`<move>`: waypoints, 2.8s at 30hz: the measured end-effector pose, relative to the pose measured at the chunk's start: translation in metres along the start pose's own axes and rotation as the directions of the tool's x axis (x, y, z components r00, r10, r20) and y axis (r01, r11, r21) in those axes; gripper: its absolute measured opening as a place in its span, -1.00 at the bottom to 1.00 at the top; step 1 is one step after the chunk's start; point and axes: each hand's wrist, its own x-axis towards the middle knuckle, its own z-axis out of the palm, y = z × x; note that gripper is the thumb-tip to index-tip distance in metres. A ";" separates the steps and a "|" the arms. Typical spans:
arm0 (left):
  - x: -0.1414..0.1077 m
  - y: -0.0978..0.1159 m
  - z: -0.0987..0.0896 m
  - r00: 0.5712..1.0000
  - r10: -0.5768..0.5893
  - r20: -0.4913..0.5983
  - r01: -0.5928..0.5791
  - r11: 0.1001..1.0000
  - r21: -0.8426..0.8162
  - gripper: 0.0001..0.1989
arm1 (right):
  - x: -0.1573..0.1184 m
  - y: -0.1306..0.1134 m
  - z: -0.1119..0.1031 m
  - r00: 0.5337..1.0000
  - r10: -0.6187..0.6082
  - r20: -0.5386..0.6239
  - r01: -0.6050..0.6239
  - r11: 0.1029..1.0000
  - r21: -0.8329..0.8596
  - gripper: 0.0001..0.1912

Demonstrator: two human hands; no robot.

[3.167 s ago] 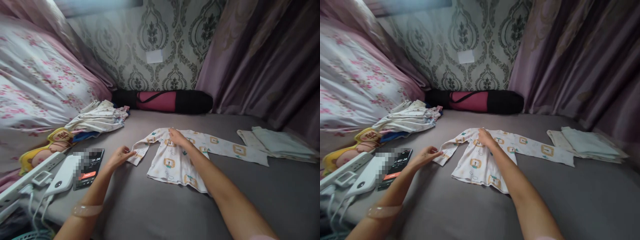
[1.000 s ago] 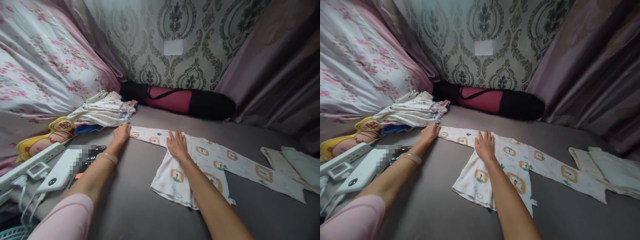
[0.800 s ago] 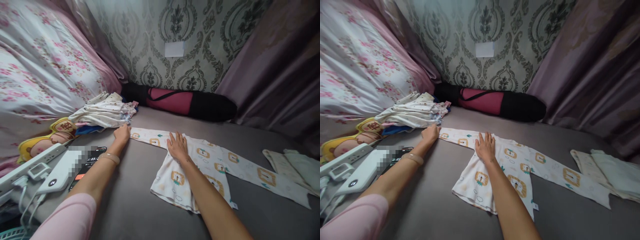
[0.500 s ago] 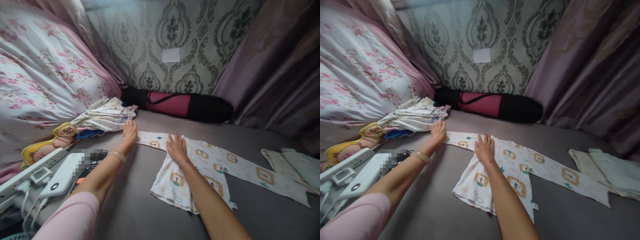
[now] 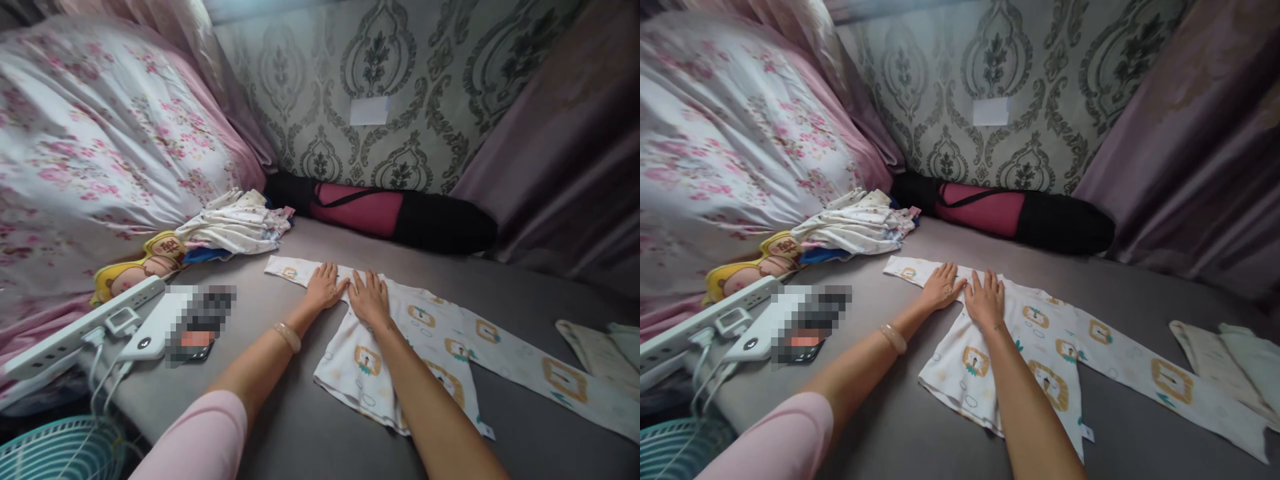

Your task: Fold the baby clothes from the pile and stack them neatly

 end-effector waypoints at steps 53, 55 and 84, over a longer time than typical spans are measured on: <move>-0.174 0.012 -0.050 0.981 -0.015 0.193 0.070 0.956 -0.285 -0.62 | -0.252 0.125 -0.096 0.853 0.366 0.373 -0.456 0.870 0.190 -0.64; -0.175 0.013 -0.049 0.982 -0.039 0.187 0.097 0.945 -0.313 -0.64 | -0.254 0.122 -0.097 0.867 0.348 0.357 -0.434 0.880 0.195 -0.70; -0.162 -0.018 -0.072 0.920 0.182 0.346 -0.081 0.954 -0.287 -0.75 | -0.242 0.138 -0.136 0.879 0.141 0.455 -0.265 0.939 0.220 -0.78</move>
